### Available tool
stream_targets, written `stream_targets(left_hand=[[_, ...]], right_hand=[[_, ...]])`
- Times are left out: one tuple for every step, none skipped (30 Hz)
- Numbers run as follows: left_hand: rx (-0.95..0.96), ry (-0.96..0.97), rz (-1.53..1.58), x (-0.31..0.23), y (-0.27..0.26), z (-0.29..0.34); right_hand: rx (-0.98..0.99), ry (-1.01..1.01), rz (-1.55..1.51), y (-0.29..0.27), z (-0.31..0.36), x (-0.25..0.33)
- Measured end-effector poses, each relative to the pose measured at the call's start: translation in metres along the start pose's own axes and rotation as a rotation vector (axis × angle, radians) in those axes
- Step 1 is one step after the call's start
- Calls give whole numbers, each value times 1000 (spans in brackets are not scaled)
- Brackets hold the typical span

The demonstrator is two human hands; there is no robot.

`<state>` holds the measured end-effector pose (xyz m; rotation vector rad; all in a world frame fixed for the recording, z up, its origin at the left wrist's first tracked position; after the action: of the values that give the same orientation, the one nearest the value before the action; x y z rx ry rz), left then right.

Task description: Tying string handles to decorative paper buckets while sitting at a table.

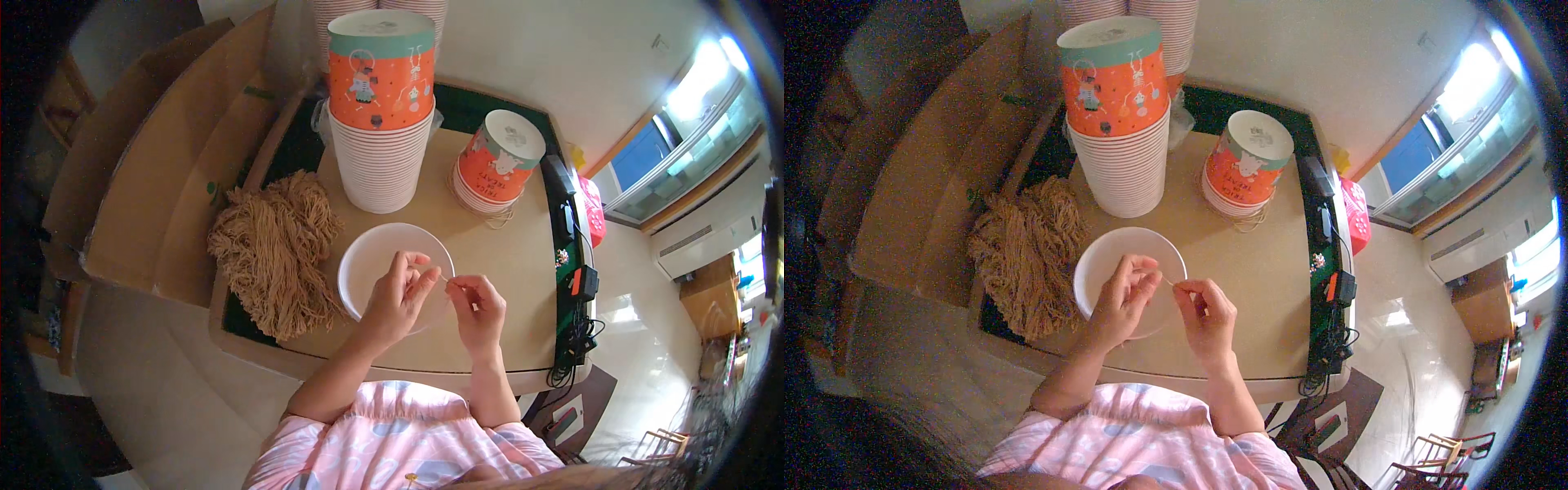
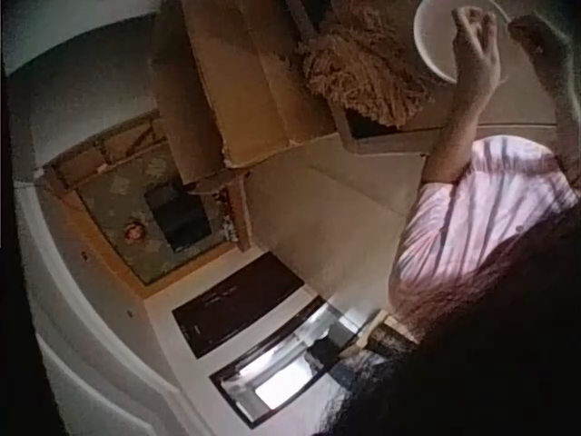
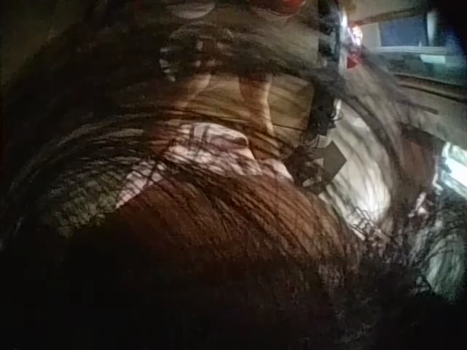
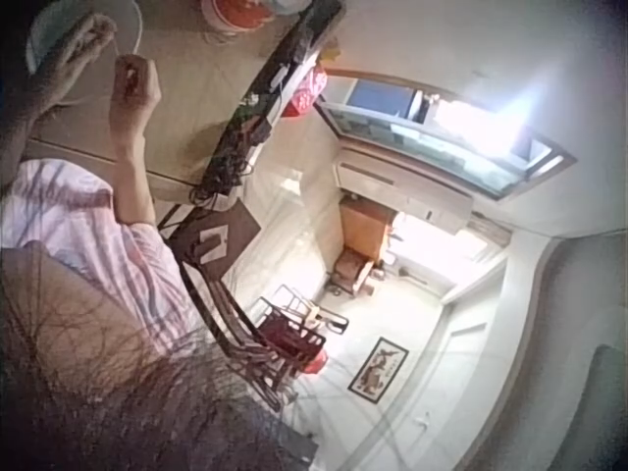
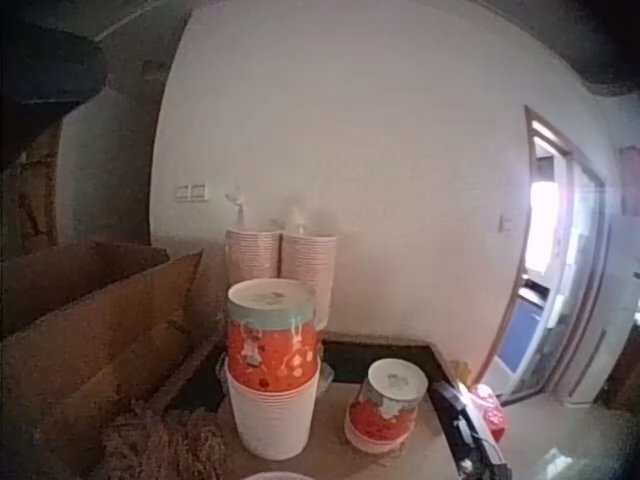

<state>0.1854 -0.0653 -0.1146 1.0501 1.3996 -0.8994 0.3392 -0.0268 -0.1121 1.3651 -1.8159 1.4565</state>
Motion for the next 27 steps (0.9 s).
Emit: stream_targets(left_hand=[[18, 77, 24, -3, 1, 0], [36, 154, 49, -7, 2, 0], [33, 154, 48, -8, 3, 1], [43, 161, 59, -12, 6, 1], [52, 169, 70, -15, 7, 2], [52, 167, 71, -22, 7, 3], [62, 108, 15, -25, 8, 4], [72, 48, -41, -24, 9, 4], [74, 48, -40, -22, 5, 4], [140, 114, -168, -24, 5, 5], [206, 179, -297, -28, 8, 7], [206, 180, -296, -31, 8, 6], [234, 175, -215, -38, 11, 4], [261, 171, -133, -45, 13, 2], [259, 171, -133, -51, 15, 1], [278, 168, -116, -56, 19, 1], [296, 165, -100, -59, 22, 2], [292, 166, -100, -60, 23, 2], [268, 183, -78, -62, 22, 2], [244, 199, -56, -65, 20, 2], [245, 199, -54, -67, 19, 3], [199, 221, -40, -74, 13, 2], [153, 243, -25, -78, 7, 2], [122, 224, -17, -76, 1, 1], [111, 216, 8, -78, -5, 1], [99, 208, 32, -79, -10, 1], [71, 215, 54, -76, -14, 3]], right_hand=[[26, 23, -2, 2, 0, -1], [27, 22, -2, 2, 0, 1], [44, 41, -34, 4, 0, 3], [59, 63, -64, 6, 0, 3], [60, 65, -64, 6, 0, 1], [59, 36, -68, 6, 0, 2], [56, 9, -71, 5, -1, 3], [55, 10, -71, 3, -1, 3], [57, 18, -51, -1, -2, 4], [60, 25, -33, -4, -3, 5], [60, 25, -32, -9, -4, 7], [73, -28, 35, -13, -5, 14], [86, -82, 102, -13, -6, 19], [88, -83, 102, -13, -5, 19], [79, -116, 64, -13, -5, 23], [71, -152, 24, -14, -4, 27], [74, -155, 23, -13, -4, 27], [44, -164, 18, -16, -4, 27], [9, -171, 17, -19, -4, 27], [9, -171, 18, -19, -3, 23], [33, -150, 32, -16, -2, 16], [54, -127, 47, -13, 0, 7], [51, -126, 50, -12, 2, 2], [63, -116, 67, -10, 5, -5], [81, -111, 78, -7, 7, -9], [85, -112, 74, -6, 7, -10], [85, -135, 89, -7, 6, -10]])
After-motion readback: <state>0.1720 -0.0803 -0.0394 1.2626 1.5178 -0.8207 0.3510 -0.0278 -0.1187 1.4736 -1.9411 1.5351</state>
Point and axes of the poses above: each hand's wrist, its own z-axis away from the middle knuckle, its own y-axis out of the palm, x = y × z, the point moved 9 cm from there along -z, towards the middle knuckle, and after that the axes turned 14 degrees about z, right-handed, at the moved point
